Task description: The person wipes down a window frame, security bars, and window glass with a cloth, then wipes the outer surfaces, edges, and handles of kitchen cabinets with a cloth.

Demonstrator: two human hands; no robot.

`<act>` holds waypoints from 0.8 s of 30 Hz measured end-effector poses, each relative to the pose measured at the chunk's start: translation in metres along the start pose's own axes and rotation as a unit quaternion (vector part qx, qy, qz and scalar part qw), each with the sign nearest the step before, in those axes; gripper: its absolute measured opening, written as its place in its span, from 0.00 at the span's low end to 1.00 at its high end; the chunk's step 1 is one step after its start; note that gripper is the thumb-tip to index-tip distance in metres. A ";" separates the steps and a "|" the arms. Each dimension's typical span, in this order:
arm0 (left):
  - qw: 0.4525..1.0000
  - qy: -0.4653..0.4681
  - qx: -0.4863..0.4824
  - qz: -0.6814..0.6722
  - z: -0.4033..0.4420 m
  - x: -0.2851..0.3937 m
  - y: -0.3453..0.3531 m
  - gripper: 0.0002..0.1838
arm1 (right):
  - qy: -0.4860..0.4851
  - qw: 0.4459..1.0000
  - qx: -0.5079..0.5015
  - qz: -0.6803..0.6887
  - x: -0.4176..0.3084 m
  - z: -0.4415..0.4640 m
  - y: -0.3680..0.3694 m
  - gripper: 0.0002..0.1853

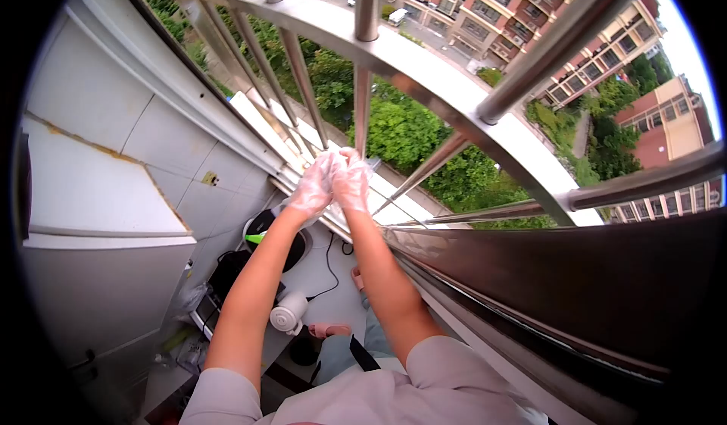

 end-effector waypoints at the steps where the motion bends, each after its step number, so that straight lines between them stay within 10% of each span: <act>1: 0.999 0.024 0.018 -0.016 -0.012 0.003 -0.008 0.36 | 0.005 0.998 -0.004 -0.062 -0.013 -0.007 -0.008 0.11; 12: 0.889 -0.133 0.070 -0.432 -0.099 -0.044 -0.029 0.13 | 0.005 0.966 -0.228 0.124 -0.041 -0.078 -0.016 0.33; 20: 0.981 0.035 0.184 -0.044 -0.147 0.037 -0.088 0.12 | -0.107 0.959 -0.257 -0.053 -0.050 -0.092 -0.036 0.27; 24: 0.928 -0.102 0.223 -0.280 -0.165 0.034 -0.101 0.09 | -0.029 0.954 -0.286 -0.089 -0.064 -0.095 -0.053 0.20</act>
Point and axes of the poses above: each hand's wrist, its own z-axis towards the middle knuckle, its own y-axis out of the palm, x = y × z, the point moved 6 cm from there along z, towards the middle knuckle, and after that the axes turned 8 degrees about -y, right-handed, at the moved point
